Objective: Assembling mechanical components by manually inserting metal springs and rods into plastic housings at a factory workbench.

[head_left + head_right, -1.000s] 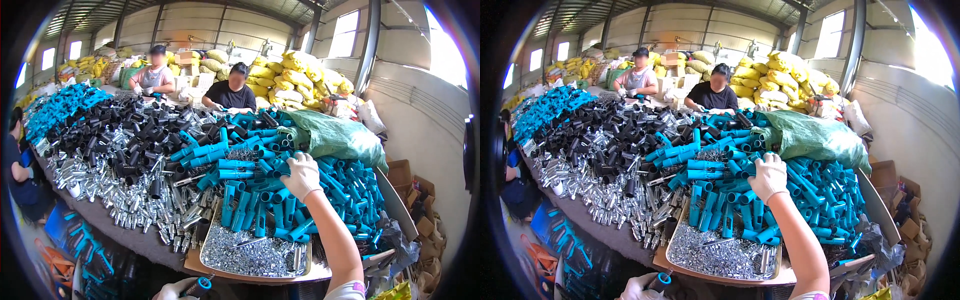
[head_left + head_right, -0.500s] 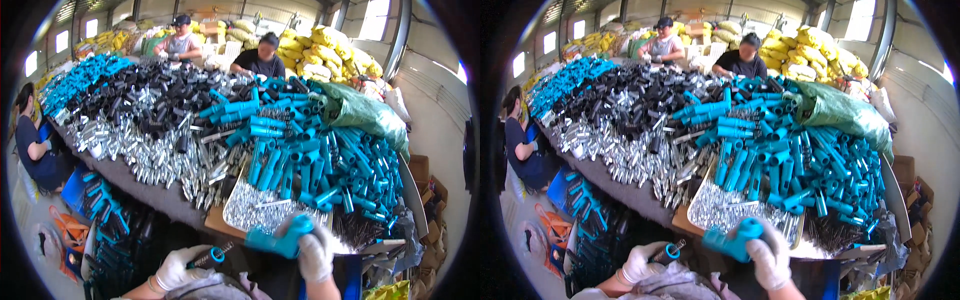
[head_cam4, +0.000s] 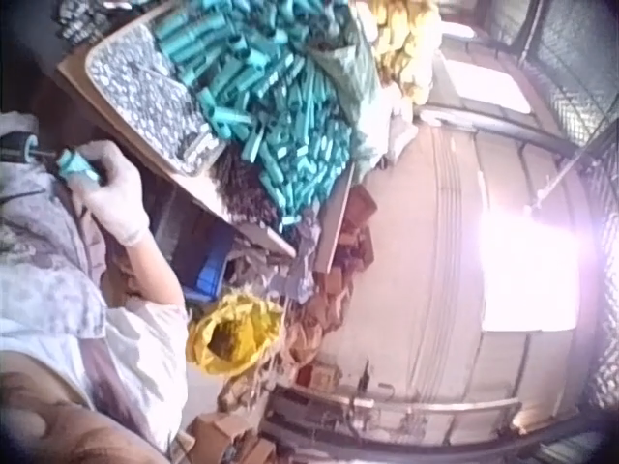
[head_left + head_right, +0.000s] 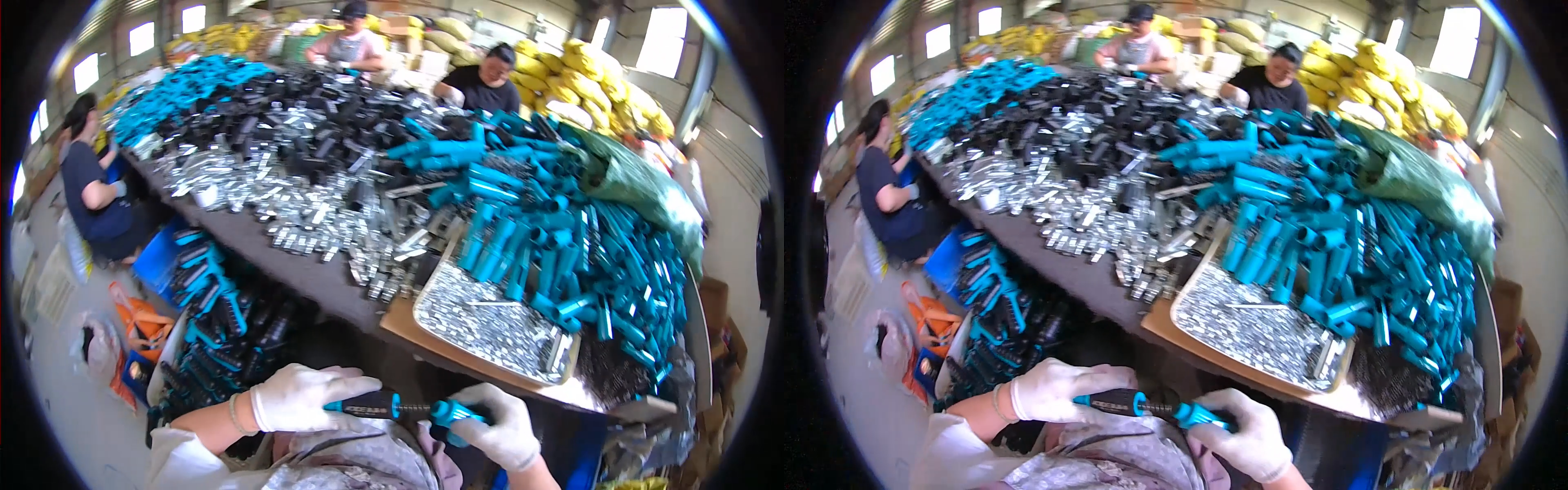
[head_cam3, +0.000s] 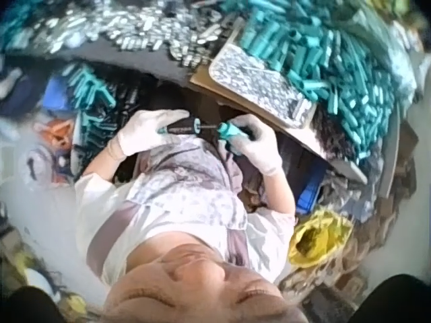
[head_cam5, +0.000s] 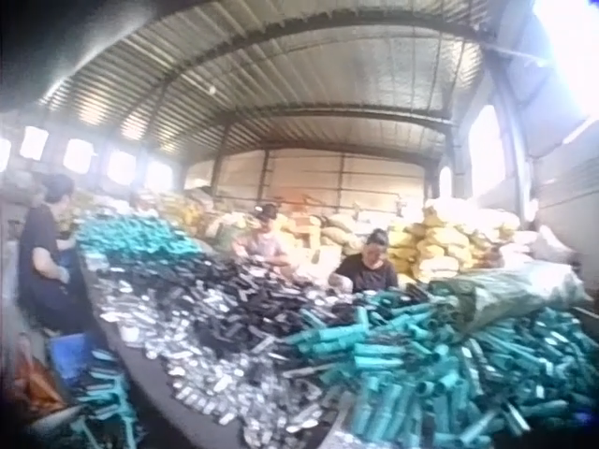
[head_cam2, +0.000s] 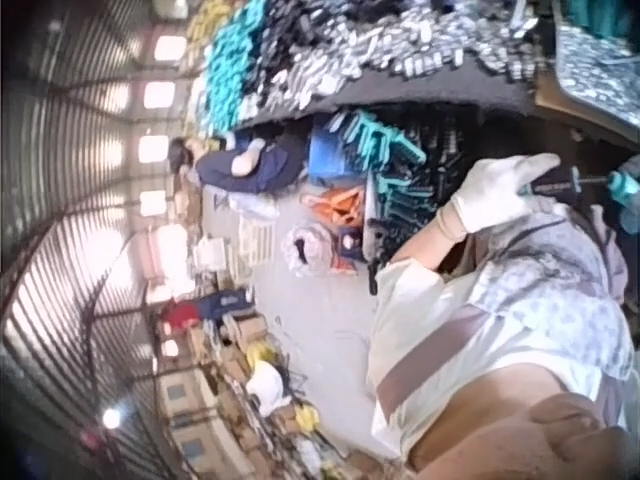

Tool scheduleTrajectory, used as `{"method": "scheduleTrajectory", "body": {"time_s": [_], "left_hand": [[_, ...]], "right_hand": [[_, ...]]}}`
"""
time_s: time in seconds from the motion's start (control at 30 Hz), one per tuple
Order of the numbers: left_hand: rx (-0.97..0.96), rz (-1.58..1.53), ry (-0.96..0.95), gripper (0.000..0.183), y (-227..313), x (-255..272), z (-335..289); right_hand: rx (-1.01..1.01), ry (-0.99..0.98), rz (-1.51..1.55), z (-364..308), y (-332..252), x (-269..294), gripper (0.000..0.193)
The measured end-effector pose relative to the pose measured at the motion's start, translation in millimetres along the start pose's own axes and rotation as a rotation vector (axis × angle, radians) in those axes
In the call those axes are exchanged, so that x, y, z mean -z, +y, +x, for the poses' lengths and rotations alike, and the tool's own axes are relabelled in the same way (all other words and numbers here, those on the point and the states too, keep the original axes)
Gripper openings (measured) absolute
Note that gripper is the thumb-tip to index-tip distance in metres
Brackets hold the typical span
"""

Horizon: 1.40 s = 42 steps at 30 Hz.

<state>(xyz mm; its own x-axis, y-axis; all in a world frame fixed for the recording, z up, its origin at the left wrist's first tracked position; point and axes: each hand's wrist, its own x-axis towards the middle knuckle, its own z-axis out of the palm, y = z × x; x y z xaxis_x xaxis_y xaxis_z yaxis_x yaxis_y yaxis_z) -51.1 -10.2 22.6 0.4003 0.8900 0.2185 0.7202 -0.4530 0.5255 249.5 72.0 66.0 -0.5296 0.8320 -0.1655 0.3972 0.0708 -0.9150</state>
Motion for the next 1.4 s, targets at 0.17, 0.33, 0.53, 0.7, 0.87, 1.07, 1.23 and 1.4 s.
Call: {"method": "scheduleTrajectory", "body": {"time_s": [0.17,0.33,0.53,0.7,0.87,1.07,1.23,1.4], "left_hand": [[0.013,0.103,-0.011,0.061,5.6,11.0,-9.3],[-0.008,0.253,-0.087,0.061,6.5,23.4,-10.6],[0.045,0.243,-0.261,0.058,8.2,37.4,-1.4],[0.04,-0.213,-0.32,0.06,-15.8,-0.5,-3.8],[0.308,-1.109,-0.645,0.047,-42.8,-66.3,-9.6],[-0.091,-0.59,-0.3,0.032,-38.0,-58.0,-5.1],[-0.287,0.465,0.106,0.044,-5.8,-3.5,-11.7],[0.205,-0.079,-0.095,0.029,-23.1,-35.6,-31.3]], "right_hand": [[-0.074,-0.028,0.034,4.6,-18.2,-3.7,0.034],[-0.031,-0.249,-0.233,24.3,-18.9,1.7,0.033],[-0.194,-0.312,-0.027,42.5,-14.3,-2.3,0.034],[0.76,-0.183,-0.657,20.1,-19.6,-37.6,0.033],[1.37,-0.139,-1.101,-3.8,-26.8,-43.9,0.032],[1.044,-0.187,-0.83,11.3,-4.1,-45.1,0.043],[-0.425,-0.306,0.521,37.0,45.0,-51.0,0.057],[0.163,0.038,0.677,32.9,29.3,-48.5,0.071]]}}
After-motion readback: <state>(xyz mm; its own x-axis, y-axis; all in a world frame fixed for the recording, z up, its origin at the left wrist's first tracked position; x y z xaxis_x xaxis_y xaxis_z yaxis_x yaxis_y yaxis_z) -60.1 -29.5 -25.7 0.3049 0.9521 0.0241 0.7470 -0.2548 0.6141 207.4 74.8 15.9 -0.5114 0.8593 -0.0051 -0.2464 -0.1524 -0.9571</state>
